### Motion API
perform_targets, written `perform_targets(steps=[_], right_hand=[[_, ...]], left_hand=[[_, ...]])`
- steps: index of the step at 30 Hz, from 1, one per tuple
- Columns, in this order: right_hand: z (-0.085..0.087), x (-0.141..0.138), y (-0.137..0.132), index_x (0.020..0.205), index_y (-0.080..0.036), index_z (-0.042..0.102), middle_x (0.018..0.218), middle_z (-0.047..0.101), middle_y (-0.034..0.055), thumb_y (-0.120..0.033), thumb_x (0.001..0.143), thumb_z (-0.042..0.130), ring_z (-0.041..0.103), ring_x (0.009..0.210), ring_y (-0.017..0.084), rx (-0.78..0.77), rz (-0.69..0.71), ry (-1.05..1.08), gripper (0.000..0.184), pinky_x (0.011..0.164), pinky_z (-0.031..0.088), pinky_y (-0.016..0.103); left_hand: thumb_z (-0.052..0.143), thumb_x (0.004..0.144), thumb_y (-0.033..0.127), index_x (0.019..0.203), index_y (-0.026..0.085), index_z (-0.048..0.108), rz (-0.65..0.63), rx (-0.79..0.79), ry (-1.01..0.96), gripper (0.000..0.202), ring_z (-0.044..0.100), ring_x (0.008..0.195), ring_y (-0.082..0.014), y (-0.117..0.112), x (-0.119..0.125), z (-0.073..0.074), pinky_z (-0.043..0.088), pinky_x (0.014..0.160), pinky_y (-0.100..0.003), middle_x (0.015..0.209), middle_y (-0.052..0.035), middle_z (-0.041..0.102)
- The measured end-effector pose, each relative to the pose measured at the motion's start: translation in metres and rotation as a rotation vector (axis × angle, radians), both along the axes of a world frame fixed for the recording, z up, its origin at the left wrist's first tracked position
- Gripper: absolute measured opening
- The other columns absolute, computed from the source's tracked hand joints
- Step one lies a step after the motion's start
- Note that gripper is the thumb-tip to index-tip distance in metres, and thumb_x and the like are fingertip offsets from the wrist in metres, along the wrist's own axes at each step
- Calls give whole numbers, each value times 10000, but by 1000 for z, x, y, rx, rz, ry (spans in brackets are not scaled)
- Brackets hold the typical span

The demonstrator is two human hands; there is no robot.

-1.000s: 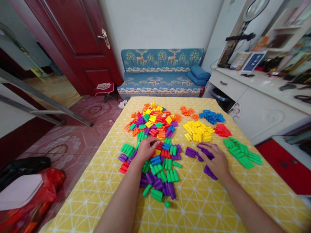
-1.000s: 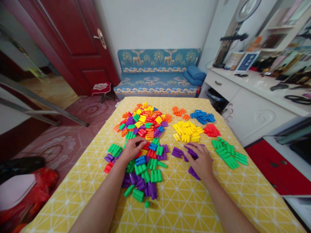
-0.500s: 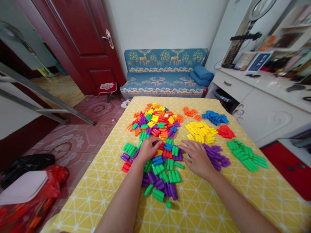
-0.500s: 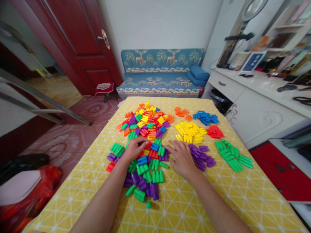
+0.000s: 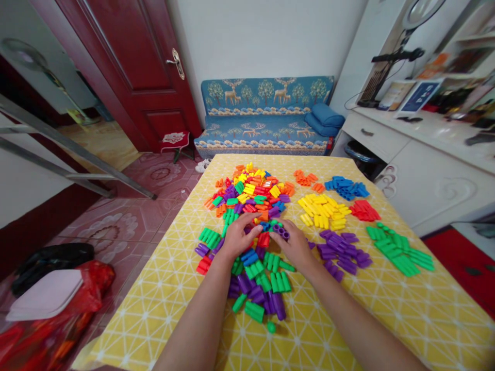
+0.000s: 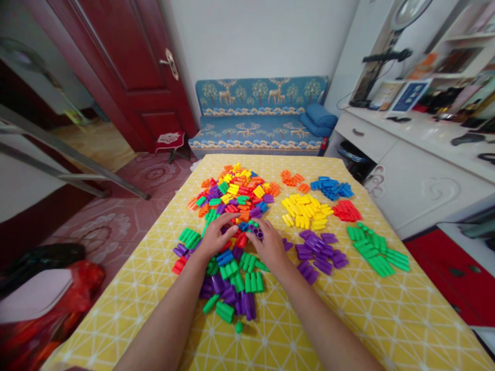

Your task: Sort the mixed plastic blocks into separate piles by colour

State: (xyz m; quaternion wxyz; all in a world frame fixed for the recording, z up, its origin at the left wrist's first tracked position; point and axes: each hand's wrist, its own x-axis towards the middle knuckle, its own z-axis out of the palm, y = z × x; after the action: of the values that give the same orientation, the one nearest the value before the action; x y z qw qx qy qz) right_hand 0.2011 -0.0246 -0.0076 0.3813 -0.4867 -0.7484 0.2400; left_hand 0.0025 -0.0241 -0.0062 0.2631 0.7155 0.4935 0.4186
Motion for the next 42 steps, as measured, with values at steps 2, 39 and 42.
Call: perform_targets(steps=[2,39,42], right_hand=[[2,-9,-1,1213,-251,584,1166,607,86,-359,866,576,580,1097,248,25,15,74,364,958,468,436],[-13,-20,-13,981,-213,641,1036,594,70,-304,837,604,568,1020,230,14,-5,185,175,909,471,383],[-14,-20,-13,958,-204,644,1019,594,66,-282,820,617,571,1000,221,20,-15,197,161,897,471,370]], left_hand=[[605,872,404,1239,248,620,-26,2,14,399,630,1019,-225,-2,0,3,504,902,-341,1172,-79,657],[692,812,400,1007,188,676,-73,69,-49,288,631,961,-214,-1,0,1,486,874,-319,1024,-81,686],[677,823,393,940,178,671,-73,54,-35,245,630,884,-203,0,-1,0,482,821,-307,943,-67,686]])
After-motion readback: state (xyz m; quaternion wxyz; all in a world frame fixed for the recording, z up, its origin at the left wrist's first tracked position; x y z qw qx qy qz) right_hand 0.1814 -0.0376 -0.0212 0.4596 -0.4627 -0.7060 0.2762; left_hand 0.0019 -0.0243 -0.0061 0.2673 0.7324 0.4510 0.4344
